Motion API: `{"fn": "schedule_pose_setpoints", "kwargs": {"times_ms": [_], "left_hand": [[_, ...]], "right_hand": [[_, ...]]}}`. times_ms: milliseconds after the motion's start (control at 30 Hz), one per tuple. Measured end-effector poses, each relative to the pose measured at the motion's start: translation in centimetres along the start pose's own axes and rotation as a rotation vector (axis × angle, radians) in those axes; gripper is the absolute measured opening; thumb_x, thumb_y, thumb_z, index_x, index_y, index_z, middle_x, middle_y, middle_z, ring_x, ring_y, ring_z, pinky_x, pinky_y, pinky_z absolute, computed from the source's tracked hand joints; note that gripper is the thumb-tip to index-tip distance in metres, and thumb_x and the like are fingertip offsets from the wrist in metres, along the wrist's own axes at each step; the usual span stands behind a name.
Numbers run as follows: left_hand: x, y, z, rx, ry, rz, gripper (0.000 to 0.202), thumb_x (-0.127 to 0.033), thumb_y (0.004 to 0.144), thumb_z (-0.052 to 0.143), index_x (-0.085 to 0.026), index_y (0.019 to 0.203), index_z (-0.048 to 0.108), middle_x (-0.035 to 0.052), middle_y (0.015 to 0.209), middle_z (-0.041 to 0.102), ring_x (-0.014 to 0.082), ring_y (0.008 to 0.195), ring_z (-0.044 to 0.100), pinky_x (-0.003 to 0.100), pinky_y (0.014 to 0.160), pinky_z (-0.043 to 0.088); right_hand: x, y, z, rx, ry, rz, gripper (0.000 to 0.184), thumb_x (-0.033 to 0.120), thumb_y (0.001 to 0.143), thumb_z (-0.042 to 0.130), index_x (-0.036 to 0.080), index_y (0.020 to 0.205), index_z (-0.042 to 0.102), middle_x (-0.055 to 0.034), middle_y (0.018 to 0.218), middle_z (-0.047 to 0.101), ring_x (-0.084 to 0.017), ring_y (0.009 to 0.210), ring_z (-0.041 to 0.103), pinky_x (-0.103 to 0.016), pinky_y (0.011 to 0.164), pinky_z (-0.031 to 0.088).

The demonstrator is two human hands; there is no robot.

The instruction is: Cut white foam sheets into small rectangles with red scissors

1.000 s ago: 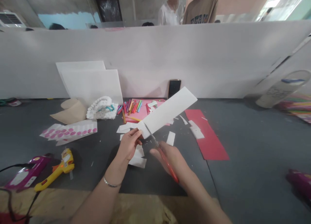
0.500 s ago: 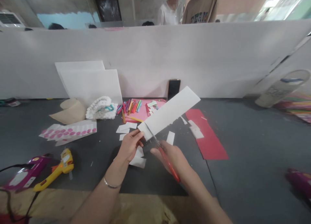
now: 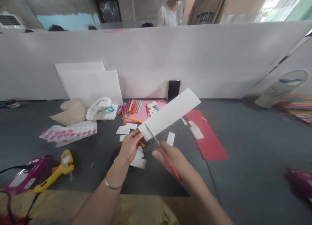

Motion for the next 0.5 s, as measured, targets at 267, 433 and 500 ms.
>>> {"fn": "schedule_pose_setpoints", "kwargs": {"times_ms": [267, 433, 500], "left_hand": [[-0.03, -0.24, 0.05, -0.031, -0.034, -0.018, 0.032, -0.037, 0.059, 0.082, -0.013, 0.078, 0.074, 0.0022, 0.065, 0.065, 0.0105, 0.057, 0.057, 0.019, 0.045, 0.045], [-0.08, -0.26, 0.02, -0.049, -0.032, -0.012, 0.033, -0.037, 0.06, 0.081, -0.012, 0.081, 0.075, 0.002, 0.066, 0.065, 0.01, 0.056, 0.055, 0.02, 0.046, 0.046], [-0.06, -0.23, 0.02, -0.037, -0.013, -0.005, 0.033, -0.038, 0.06, 0.081, -0.012, 0.081, 0.075, 0.0022, 0.066, 0.065, 0.0102, 0.057, 0.055, 0.02, 0.046, 0.046]], "right_hand": [[0.27, -0.19, -0.06, 0.017, 0.082, 0.003, 0.03, 0.052, 0.089, 0.046, 0.023, 0.084, 0.047, 0.0022, 0.066, 0.053, -0.014, 0.057, 0.048, -0.025, 0.055, 0.036], [0.15, -0.01, 0.21, 0.018, 0.101, 0.002, 0.03, 0.05, 0.091, 0.044, 0.022, 0.08, 0.047, 0.0026, 0.064, 0.053, -0.013, 0.056, 0.047, -0.025, 0.056, 0.038], [-0.11, 0.15, 0.15, -0.019, 0.042, 0.022, 0.03, 0.05, 0.09, 0.045, 0.022, 0.078, 0.047, 0.0024, 0.064, 0.054, -0.013, 0.057, 0.048, -0.025, 0.056, 0.038]]}}
Point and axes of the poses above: each hand's wrist, its own y-axis towards the middle knuckle, its own z-axis out of the palm, x = y × z, the point moved 7 cm from there along y, towards the middle knuckle
